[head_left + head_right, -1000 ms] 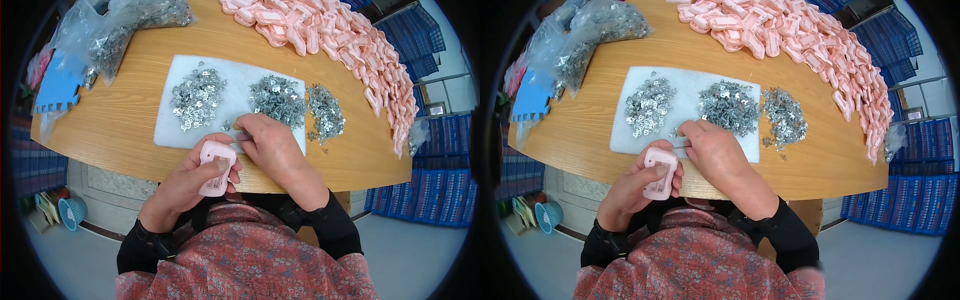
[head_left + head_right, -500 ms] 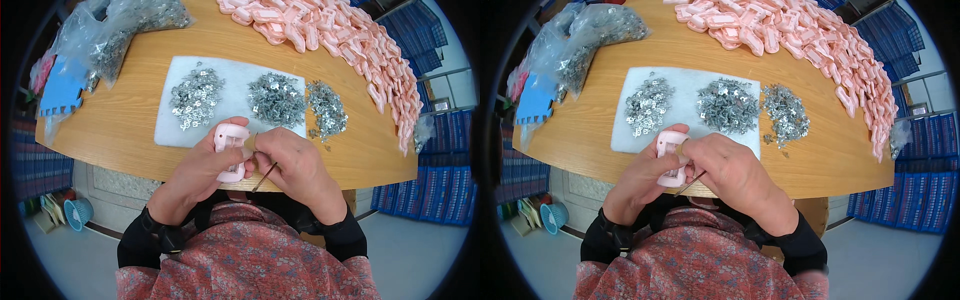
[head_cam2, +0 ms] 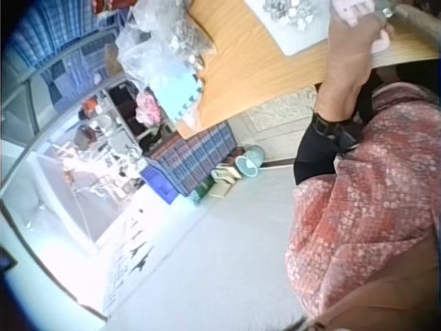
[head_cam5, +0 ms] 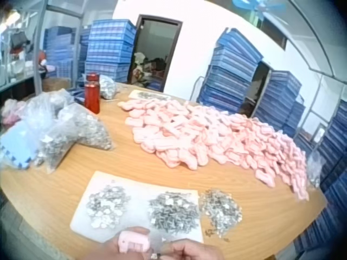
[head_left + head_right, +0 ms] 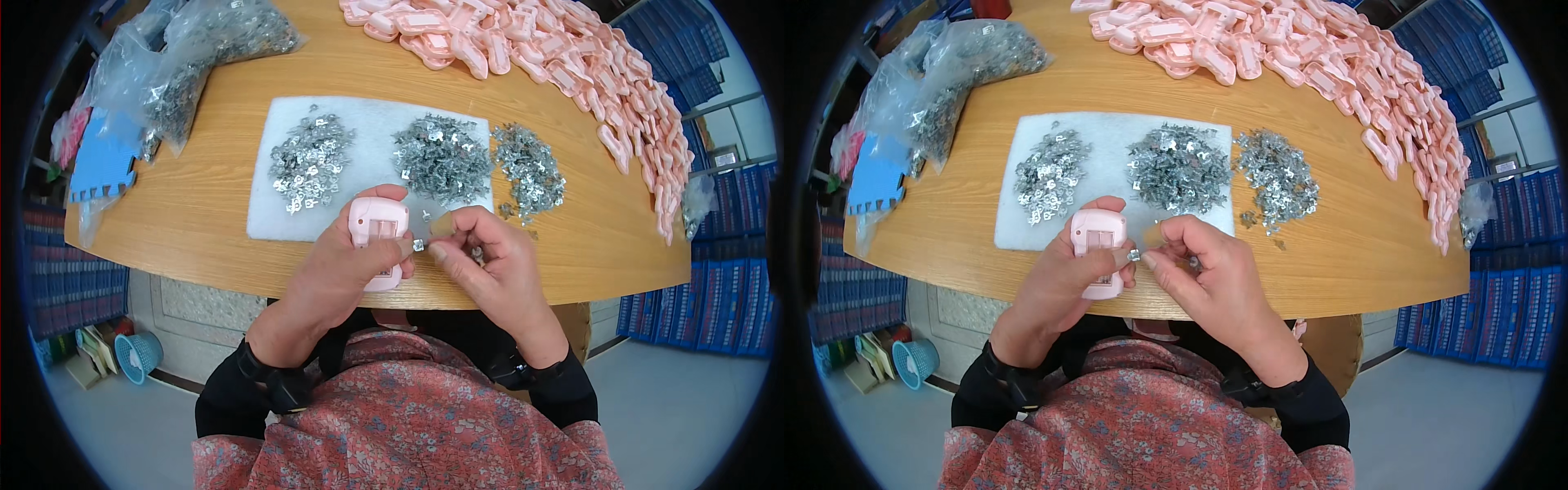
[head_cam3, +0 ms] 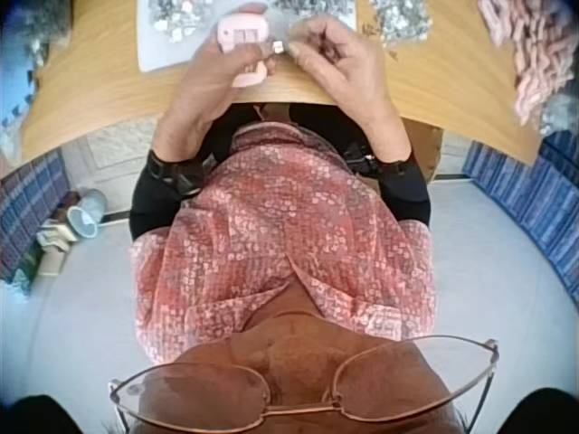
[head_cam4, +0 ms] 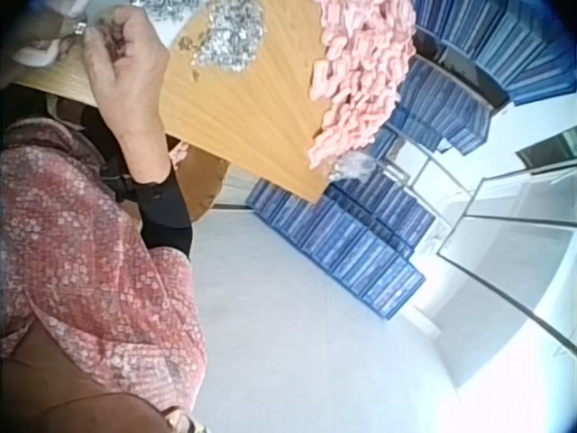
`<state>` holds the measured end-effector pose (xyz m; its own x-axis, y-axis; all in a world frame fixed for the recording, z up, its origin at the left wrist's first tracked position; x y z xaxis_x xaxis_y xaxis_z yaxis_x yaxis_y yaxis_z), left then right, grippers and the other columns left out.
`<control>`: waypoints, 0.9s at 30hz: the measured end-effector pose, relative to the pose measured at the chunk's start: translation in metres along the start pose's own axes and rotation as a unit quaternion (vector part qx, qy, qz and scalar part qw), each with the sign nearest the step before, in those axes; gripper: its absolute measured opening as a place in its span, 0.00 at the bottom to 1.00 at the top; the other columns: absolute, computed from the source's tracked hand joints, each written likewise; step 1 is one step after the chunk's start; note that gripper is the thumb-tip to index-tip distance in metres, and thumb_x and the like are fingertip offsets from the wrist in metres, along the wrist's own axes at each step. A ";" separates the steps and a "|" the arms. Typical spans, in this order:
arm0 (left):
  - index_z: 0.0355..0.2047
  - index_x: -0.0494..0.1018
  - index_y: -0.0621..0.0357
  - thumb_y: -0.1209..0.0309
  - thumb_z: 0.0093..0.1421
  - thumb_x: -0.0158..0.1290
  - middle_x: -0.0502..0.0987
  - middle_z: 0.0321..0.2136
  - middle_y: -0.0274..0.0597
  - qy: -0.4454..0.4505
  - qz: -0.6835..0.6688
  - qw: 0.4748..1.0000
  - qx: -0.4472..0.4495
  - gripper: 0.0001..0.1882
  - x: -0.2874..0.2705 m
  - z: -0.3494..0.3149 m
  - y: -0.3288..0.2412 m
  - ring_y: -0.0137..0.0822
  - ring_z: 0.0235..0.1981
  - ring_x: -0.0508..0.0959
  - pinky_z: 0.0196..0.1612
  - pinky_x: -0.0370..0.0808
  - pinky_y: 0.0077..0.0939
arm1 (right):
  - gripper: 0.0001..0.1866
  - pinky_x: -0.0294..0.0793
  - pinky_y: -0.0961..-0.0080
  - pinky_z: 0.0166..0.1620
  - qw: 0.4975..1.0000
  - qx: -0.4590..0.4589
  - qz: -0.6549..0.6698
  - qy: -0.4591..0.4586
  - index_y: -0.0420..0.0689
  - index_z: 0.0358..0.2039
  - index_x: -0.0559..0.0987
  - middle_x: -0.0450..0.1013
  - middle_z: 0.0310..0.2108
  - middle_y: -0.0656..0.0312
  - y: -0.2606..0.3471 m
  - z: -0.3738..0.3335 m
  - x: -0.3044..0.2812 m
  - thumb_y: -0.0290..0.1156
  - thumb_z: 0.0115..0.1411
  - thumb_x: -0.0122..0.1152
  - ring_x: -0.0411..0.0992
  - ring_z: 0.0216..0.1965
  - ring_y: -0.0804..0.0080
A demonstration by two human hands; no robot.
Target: The person sits at a wooden table and assembles small pink plastic devices. They pick up small metal screws from a pile on a white mat and insert them into the slots of the pink plastic casing using their fingers. The person handles the components one by one, repeatedly picking up screws and placing them into the device.
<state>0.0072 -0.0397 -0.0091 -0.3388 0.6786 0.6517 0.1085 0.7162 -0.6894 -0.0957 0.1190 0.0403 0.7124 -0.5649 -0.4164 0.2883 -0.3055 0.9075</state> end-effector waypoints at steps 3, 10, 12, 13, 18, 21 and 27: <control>0.59 0.63 0.57 0.79 0.58 0.56 0.74 0.36 0.35 -0.004 0.045 0.999 0.014 0.28 0.006 -0.002 -0.001 0.26 0.31 0.76 0.35 0.75 0.22 | 0.11 0.70 0.83 0.38 0.990 0.046 0.131 0.018 0.38 0.42 0.74 0.72 0.34 0.69 -0.012 -0.002 0.002 0.21 0.60 0.62 0.70 0.35 0.85; 0.58 0.64 0.56 0.80 0.59 0.55 0.74 0.35 0.33 -0.004 0.136 0.989 0.063 0.26 0.009 -0.004 0.006 0.24 0.33 0.75 0.37 0.75 0.20 | 0.13 0.68 0.87 0.40 0.963 0.100 0.248 0.027 0.41 0.44 0.72 0.70 0.33 0.71 -0.022 -0.002 0.008 0.22 0.59 0.62 0.67 0.35 0.88; 0.58 0.63 0.54 0.80 0.59 0.56 0.75 0.34 0.34 -0.001 0.146 0.987 0.073 0.26 0.008 -0.004 0.008 0.25 0.32 0.77 0.36 0.75 0.21 | 0.12 0.68 0.87 0.41 0.961 0.096 0.259 0.025 0.41 0.43 0.72 0.70 0.33 0.71 -0.024 -0.001 0.010 0.22 0.59 0.61 0.67 0.35 0.88; 0.58 0.63 0.54 0.79 0.61 0.54 0.75 0.34 0.35 0.004 0.147 0.987 0.069 0.26 0.008 -0.005 0.008 0.26 0.32 0.77 0.36 0.76 0.22 | 0.12 0.68 0.87 0.41 0.961 0.092 0.261 0.026 0.42 0.42 0.72 0.70 0.33 0.70 -0.027 -0.001 0.010 0.21 0.59 0.61 0.67 0.36 0.88; 0.61 0.60 0.56 0.68 0.68 0.44 0.75 0.35 0.39 0.041 0.016 0.998 -0.037 0.22 0.009 -0.004 0.004 0.30 0.32 0.78 0.37 0.80 0.29 | 0.11 0.69 0.87 0.40 0.969 0.033 0.245 -0.002 0.42 0.41 0.72 0.71 0.33 0.70 -0.026 0.002 0.005 0.21 0.59 0.60 0.68 0.35 0.87; 0.63 0.58 0.57 0.58 0.71 0.33 0.76 0.35 0.44 0.097 -0.089 0.986 -0.100 0.25 0.001 0.000 0.005 0.37 0.32 0.80 0.36 0.82 0.36 | 0.11 0.75 0.80 0.36 0.994 -0.015 0.107 -0.024 0.41 0.40 0.71 0.73 0.33 0.66 -0.011 0.005 0.005 0.21 0.58 0.61 0.73 0.34 0.82; 0.55 0.64 0.63 0.52 0.73 0.25 0.78 0.36 0.50 0.059 -0.083 0.981 -0.164 0.29 -0.001 0.003 0.011 0.45 0.31 0.82 0.36 0.83 0.42 | 0.14 0.80 0.69 0.35 0.985 -0.130 -0.109 -0.003 0.41 0.40 0.71 0.76 0.32 0.56 0.003 0.012 0.006 0.20 0.53 0.63 0.80 0.34 0.64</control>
<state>0.0057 -0.0327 -0.0183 -0.2695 0.5477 0.7921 0.3627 0.8197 -0.4434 -0.0981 0.1059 0.0396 0.6111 -0.5124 -0.6033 0.5890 -0.2149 0.7791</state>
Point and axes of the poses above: each hand's wrist, its own z-axis towards the middle knuckle, its own x-axis out of the palm, y = z × x, the point moved 1 cm from there along z, towards the middle knuckle
